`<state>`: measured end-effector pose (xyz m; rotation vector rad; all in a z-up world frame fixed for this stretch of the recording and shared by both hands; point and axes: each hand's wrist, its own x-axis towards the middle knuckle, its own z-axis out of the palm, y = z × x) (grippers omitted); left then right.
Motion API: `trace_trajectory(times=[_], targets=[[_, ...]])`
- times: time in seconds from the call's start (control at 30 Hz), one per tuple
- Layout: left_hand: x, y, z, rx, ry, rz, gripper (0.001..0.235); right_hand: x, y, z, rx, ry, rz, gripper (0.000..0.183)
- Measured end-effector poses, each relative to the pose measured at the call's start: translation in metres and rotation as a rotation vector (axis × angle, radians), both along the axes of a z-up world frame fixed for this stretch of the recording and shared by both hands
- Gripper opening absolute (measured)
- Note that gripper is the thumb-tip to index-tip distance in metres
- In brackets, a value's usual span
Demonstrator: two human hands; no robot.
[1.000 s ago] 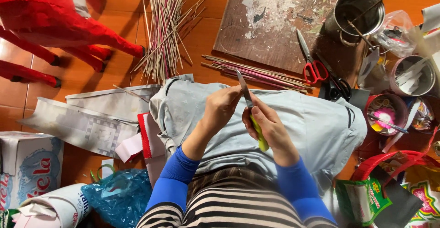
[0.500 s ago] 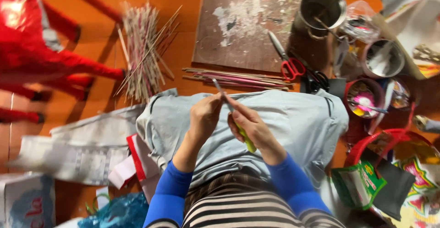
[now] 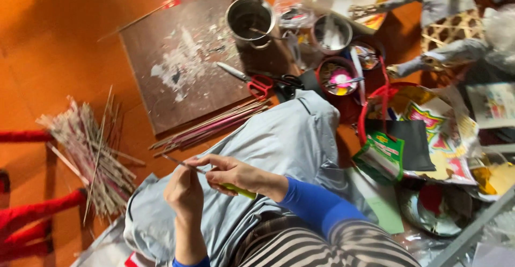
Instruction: Shaping the ends of thin wooden sticks using a small knife.
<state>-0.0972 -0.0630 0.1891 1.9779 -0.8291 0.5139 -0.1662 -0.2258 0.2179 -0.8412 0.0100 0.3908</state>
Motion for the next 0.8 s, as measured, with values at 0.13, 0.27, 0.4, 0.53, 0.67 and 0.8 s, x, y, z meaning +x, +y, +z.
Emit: trace_trajectory(times=[0.13, 0.27, 0.4, 0.53, 0.67, 0.8], targets=[[-0.002, -0.007, 0.004, -0.004, 0.021, -0.009, 0.013, -0.003, -0.002, -0.006, 0.074, -0.026, -0.029, 0.047], [-0.002, -0.009, 0.002, -0.001, 0.041, -0.002, 0.012, -0.004, -0.006, -0.011, 0.131, -0.019, -0.036, 0.043], [-0.002, -0.008, 0.003, 0.025, 0.029, -0.017, 0.010, -0.007, -0.006, -0.012, 0.200, 0.016, -0.043, 0.041], [-0.003, -0.007, -0.007, 0.076, 0.046, 0.009, 0.012, -0.006, -0.005, -0.013, 0.165, 0.068, -0.074, 0.032], [0.000, -0.003, -0.024, 0.146, 0.050, 0.023, 0.015, -0.006, -0.006, -0.019, 0.087, -0.007, -0.108, 0.030], [0.020, 0.010, -0.034, -0.125, 0.514, -0.269, 0.018, -0.004, -0.004, -0.024, 0.102, -0.073, -0.095, 0.036]])
